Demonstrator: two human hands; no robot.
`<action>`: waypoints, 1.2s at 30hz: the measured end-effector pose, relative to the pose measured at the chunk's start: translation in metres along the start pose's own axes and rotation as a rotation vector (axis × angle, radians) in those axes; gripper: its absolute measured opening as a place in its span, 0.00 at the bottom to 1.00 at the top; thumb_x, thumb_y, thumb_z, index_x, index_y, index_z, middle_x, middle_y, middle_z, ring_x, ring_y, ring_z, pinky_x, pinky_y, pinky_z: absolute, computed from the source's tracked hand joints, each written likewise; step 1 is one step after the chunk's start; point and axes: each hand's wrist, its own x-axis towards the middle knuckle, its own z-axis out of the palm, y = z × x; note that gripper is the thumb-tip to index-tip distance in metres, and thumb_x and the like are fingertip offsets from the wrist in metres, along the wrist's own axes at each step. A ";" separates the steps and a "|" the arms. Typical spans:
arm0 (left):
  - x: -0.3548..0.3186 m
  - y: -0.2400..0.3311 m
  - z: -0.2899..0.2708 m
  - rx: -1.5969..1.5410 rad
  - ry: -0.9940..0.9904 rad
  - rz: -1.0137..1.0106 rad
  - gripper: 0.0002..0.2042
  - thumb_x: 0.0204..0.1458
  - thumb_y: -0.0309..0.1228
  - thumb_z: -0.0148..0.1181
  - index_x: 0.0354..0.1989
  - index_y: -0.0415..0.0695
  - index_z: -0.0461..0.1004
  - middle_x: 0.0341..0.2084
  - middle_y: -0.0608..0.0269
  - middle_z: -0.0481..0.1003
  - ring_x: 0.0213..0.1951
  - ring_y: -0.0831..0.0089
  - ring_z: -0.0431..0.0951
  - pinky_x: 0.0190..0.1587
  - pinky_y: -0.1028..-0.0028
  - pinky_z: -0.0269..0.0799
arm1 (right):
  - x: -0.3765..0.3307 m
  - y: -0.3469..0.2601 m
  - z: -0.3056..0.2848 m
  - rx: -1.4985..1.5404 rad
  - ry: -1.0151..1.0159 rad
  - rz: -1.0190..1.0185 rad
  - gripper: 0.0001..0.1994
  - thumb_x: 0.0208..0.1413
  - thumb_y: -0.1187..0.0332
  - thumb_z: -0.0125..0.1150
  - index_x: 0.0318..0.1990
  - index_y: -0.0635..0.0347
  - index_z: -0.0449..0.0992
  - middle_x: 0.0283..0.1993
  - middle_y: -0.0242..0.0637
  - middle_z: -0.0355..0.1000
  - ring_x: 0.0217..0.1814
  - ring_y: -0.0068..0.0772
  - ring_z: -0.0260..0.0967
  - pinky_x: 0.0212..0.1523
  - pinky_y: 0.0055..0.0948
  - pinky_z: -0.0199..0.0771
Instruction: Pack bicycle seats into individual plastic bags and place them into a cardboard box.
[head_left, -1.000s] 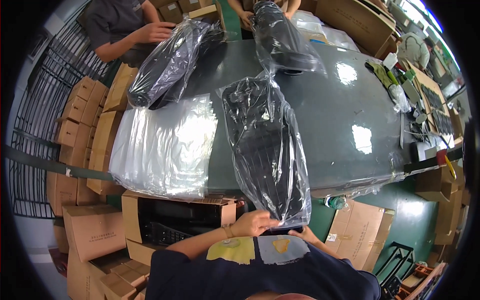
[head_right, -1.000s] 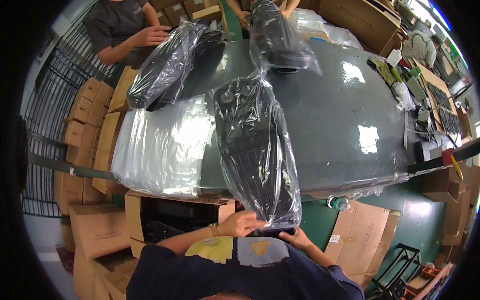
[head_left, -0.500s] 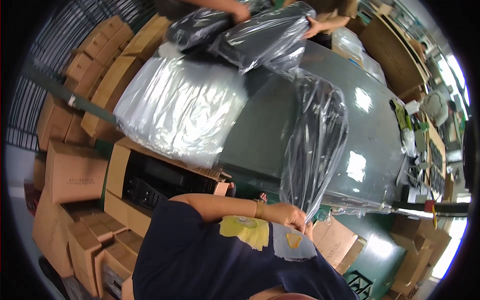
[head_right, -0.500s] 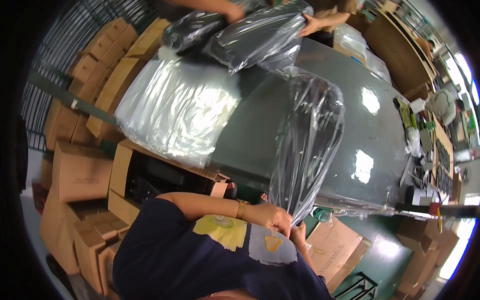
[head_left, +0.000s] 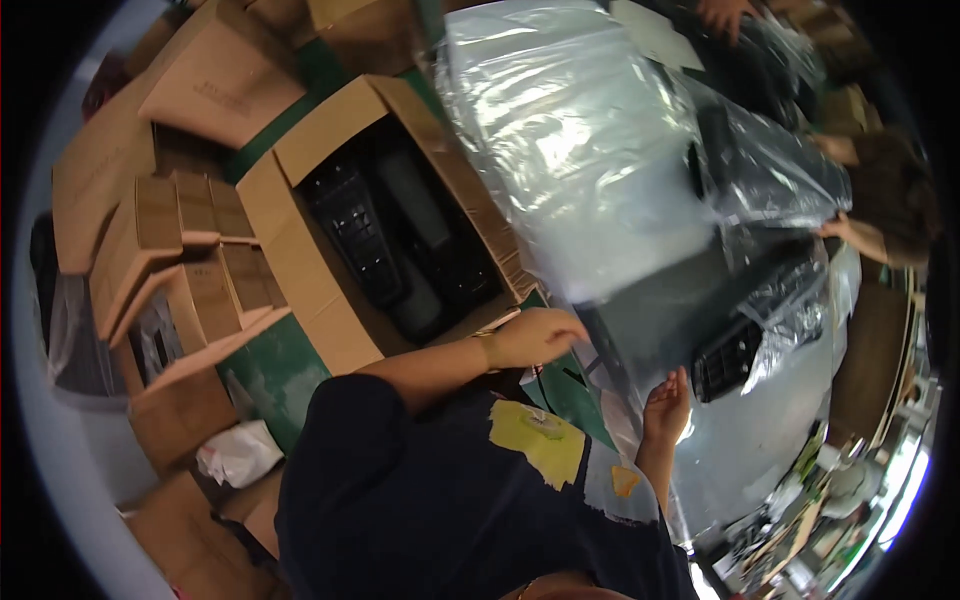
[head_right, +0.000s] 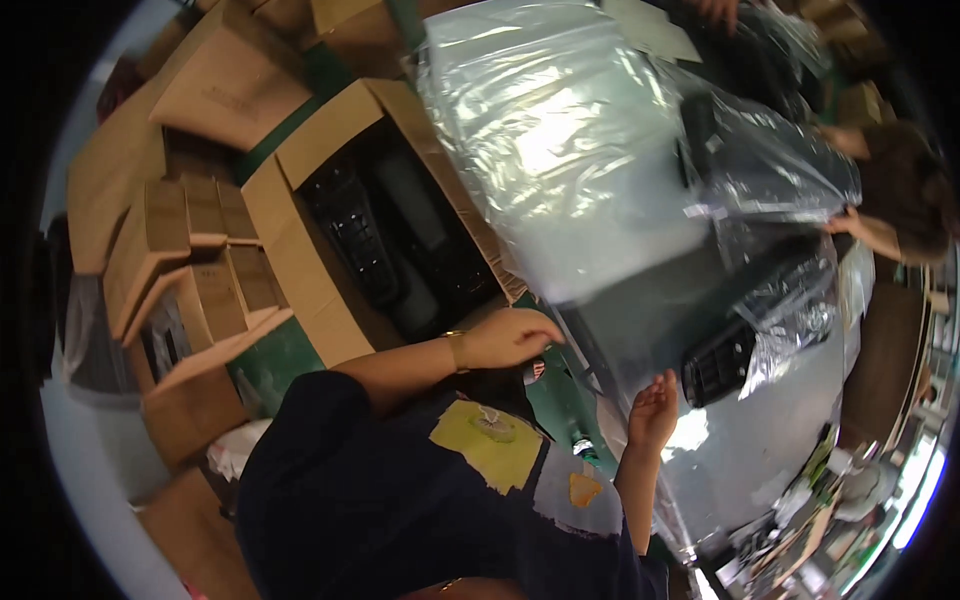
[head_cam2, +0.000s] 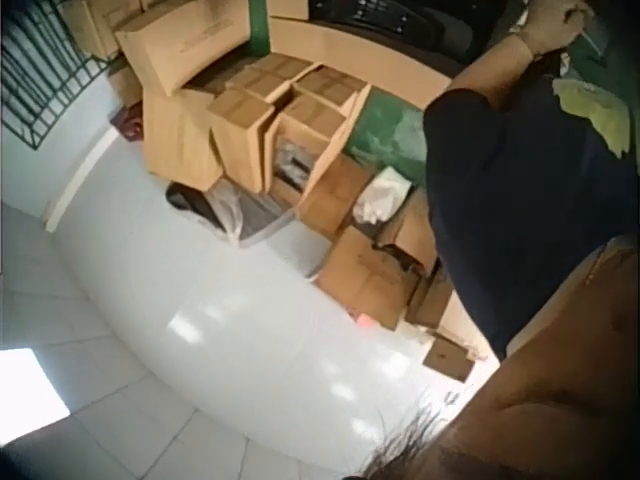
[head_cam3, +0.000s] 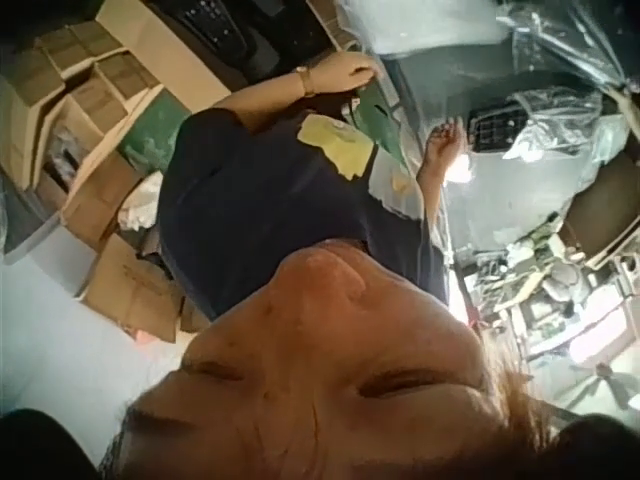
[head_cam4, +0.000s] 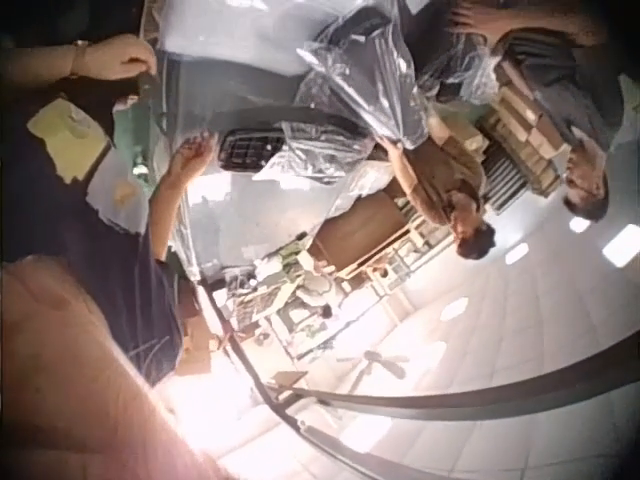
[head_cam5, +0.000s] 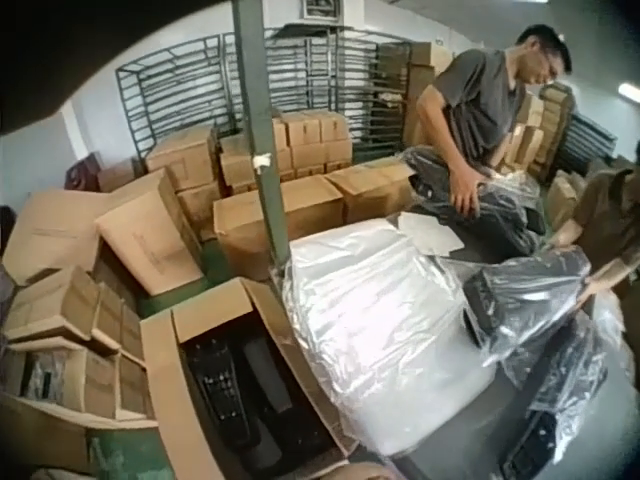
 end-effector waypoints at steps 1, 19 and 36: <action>-0.013 -0.036 -0.012 0.015 0.140 -0.034 0.08 0.50 0.25 0.51 0.36 0.44 0.76 0.23 0.65 0.73 0.22 0.76 0.72 0.26 0.76 0.67 | 0.002 0.008 0.013 -0.147 -0.122 0.051 0.12 0.57 0.68 0.53 0.47 0.62 0.69 0.37 0.37 0.74 0.36 0.26 0.72 0.37 0.22 0.73; -0.232 -0.461 -0.092 -1.324 1.994 -1.232 0.23 0.47 0.24 0.51 0.55 0.51 0.59 0.32 0.54 0.65 0.24 0.65 0.64 0.39 0.53 0.72 | 0.024 0.049 0.101 -1.183 -0.203 0.059 0.02 0.50 0.76 0.44 0.31 0.64 0.63 0.14 0.40 0.64 0.10 0.34 0.66 0.13 0.35 0.76; -0.138 -0.165 -0.079 -1.826 1.236 -0.317 0.20 0.52 0.22 0.50 0.53 0.50 0.57 0.44 0.53 0.71 0.41 0.53 0.76 0.39 0.61 0.78 | 0.007 0.298 0.268 -1.145 -0.812 0.783 0.42 0.46 0.74 0.63 0.67 0.57 0.43 0.61 0.42 0.58 0.61 0.34 0.59 0.58 0.31 0.61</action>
